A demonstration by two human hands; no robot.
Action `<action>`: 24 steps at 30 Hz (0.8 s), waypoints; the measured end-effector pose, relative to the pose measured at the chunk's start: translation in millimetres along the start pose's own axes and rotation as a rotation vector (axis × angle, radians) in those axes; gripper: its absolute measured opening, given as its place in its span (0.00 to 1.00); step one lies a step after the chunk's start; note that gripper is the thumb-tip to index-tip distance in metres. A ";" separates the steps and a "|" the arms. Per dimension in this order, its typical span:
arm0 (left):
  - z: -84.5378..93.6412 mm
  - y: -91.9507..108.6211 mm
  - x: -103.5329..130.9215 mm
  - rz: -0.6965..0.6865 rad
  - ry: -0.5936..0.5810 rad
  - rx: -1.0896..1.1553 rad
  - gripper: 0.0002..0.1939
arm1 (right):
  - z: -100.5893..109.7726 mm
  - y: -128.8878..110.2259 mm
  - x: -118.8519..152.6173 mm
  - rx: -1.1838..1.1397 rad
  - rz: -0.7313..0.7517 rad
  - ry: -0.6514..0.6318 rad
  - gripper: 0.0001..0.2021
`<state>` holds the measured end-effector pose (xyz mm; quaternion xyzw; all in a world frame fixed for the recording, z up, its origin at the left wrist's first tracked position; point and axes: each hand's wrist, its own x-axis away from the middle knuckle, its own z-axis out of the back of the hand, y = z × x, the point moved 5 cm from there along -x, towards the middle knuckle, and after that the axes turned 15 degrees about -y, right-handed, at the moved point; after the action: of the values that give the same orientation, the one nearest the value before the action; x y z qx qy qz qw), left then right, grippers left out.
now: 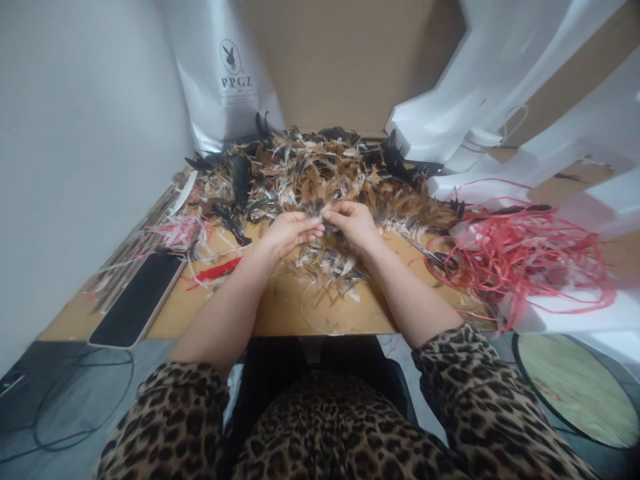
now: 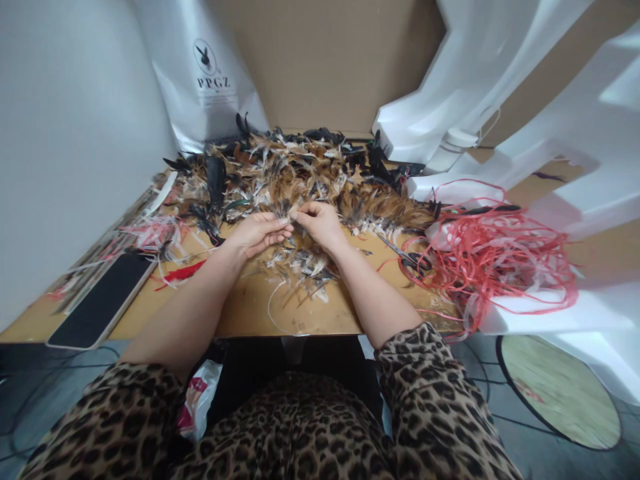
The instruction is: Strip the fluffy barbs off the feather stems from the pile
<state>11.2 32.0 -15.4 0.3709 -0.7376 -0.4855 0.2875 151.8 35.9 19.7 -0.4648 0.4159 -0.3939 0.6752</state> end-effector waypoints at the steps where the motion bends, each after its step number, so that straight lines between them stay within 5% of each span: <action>1: -0.2 0.1 0.0 0.000 -0.002 -0.002 0.08 | -0.2 -0.2 0.0 0.009 0.001 -0.004 0.12; 16: -0.5 -2.0 -1.3 -0.005 0.045 0.044 0.05 | -9.7 9.2 -2.9 -0.037 0.069 -0.011 0.16; 24: 3.6 -4.9 -2.6 -0.025 0.079 0.234 0.05 | -19.0 -14.4 10.0 0.749 0.207 -0.033 0.23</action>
<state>11.1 34.7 -21.4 0.4301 -0.7727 -0.3846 0.2647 135.4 17.3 27.3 -0.1482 0.2772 -0.4409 0.8407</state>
